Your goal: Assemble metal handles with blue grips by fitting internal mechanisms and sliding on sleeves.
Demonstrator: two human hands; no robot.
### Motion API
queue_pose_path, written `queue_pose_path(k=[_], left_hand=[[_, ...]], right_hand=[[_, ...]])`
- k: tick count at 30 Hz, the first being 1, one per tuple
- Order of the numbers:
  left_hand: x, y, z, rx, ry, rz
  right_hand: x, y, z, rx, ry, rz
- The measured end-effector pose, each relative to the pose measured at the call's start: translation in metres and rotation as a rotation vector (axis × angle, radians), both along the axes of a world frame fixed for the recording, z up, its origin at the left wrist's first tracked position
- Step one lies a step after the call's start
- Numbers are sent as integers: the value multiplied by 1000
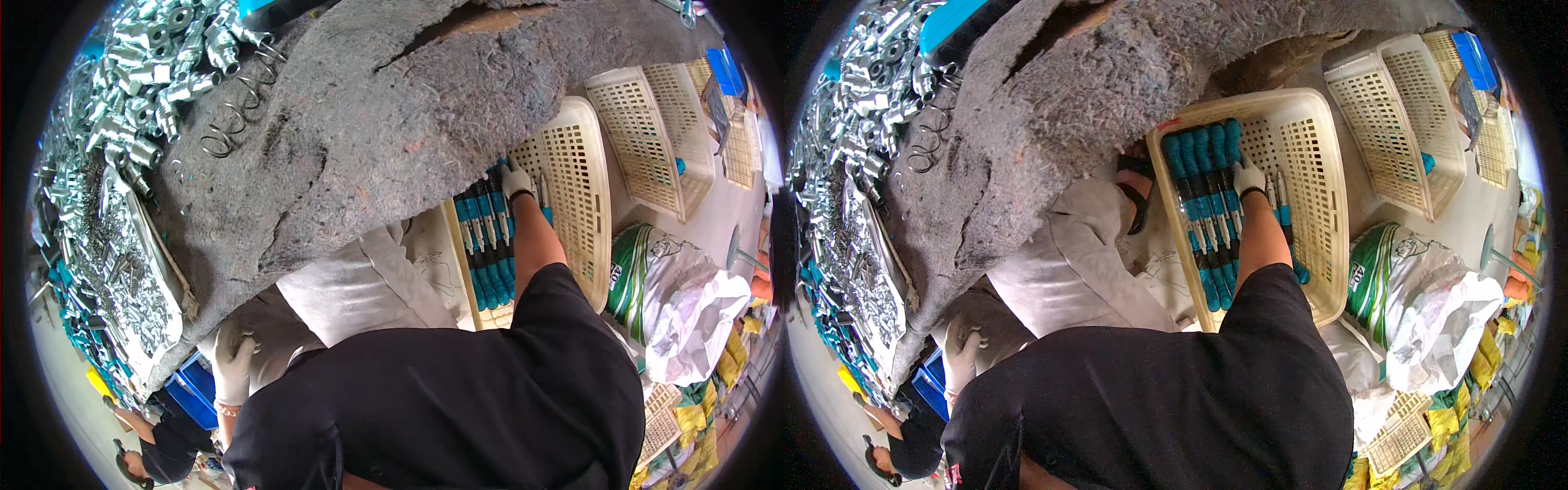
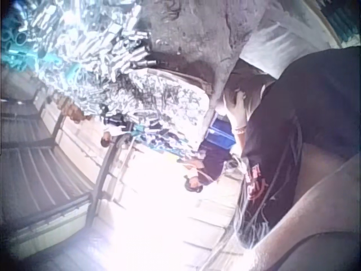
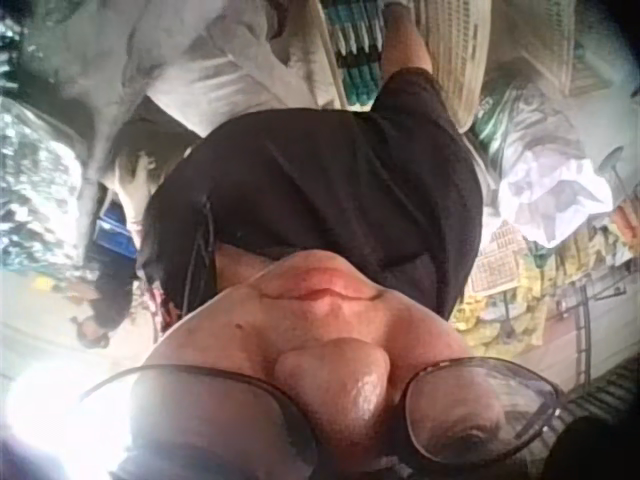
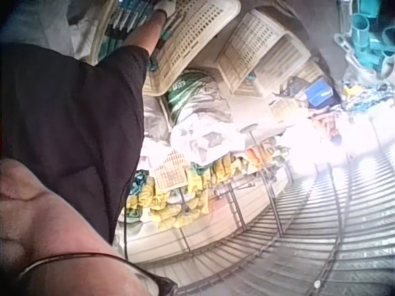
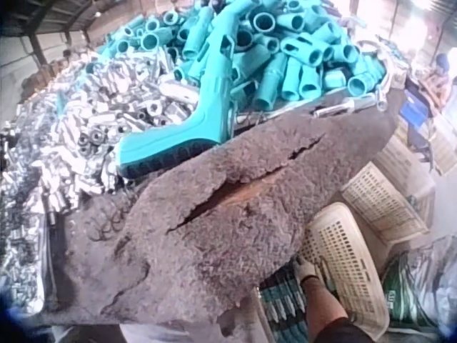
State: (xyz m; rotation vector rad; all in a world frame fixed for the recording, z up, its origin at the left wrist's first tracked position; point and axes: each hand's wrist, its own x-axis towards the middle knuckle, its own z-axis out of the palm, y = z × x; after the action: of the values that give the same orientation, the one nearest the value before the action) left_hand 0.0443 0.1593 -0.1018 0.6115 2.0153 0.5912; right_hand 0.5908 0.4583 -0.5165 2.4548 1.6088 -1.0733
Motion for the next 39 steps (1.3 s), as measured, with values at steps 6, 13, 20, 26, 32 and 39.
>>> queue_pose_path(k=[6,13,20,26,32,39], left_hand=[[9,19,-2,-42,5,-73],[16,17,-3,29,33,-89],[19,-20,23,12,152,-271],[22,-87,7,244,56,-683],[41,-105,34,150,-20,-635],[36,-139,30,371,144,-345]], right_hand=[[-25,-5,6,-47,-111,-44],[-47,10,14,-188,-148,-87],[-65,6,95,94,-95,-63],[-173,-114,365,772,767,398],[-215,-225,428,353,391,1343],[-229,-245,447,79,545,1150]])
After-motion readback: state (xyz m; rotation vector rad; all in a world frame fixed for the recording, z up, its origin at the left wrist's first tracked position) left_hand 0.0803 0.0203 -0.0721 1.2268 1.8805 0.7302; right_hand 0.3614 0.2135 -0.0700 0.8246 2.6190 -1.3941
